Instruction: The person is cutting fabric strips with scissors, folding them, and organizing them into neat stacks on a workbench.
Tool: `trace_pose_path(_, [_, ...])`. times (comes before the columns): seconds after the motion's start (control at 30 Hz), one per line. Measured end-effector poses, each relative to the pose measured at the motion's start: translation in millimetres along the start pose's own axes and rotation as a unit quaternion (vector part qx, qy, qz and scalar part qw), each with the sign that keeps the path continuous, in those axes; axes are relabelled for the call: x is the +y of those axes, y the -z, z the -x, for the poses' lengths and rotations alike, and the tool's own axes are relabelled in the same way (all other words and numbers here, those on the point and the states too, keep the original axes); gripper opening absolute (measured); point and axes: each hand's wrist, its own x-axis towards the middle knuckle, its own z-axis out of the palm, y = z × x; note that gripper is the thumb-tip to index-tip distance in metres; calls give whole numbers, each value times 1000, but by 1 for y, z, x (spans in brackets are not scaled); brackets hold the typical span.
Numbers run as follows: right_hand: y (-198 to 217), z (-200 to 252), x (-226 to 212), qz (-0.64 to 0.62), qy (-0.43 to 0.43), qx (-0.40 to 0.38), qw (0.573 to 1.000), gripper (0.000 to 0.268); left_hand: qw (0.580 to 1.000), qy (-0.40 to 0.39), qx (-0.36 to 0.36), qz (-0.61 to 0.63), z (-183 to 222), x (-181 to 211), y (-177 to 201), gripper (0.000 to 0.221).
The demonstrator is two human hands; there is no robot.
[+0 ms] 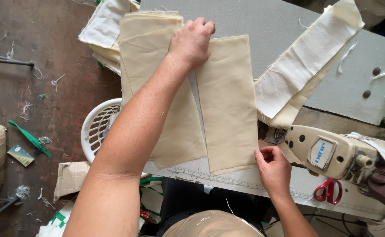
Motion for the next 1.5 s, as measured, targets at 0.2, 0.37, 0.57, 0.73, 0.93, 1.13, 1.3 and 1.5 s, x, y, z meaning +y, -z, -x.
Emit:
trace_pose_path(0.2, [5,1,8,-15,66,26,997,11,979,-81,187,-7,-37,48,-41,19])
trace_pose_path(0.37, [3,-6,12,-24,71,19,997,11,984,-135,118,-1,-59,140,-88,27])
trace_pose_path(0.57, [8,-13,12,-42,49,8,998,14,994,-50,94,-1,-75,174,-109,39])
trace_pose_path(0.73, [11,-12,16,-28,61,5,998,12,958,-84,269,59,-62,95,-46,29])
trace_pose_path(0.93, [-3,13,-6,-97,194,-21,976,8,987,32,155,-12,23,-97,64,11])
trace_pose_path(1.13, [-65,28,-55,3,487,-25,873,18,973,-107,178,-99,45,-136,36,10])
trace_pose_path(1.3, [-108,55,-87,166,552,-48,816,41,970,-136,168,-113,31,-140,49,13])
trace_pose_path(1.5, [-114,65,-122,120,559,-109,813,34,960,-131,156,-190,22,-140,47,9])
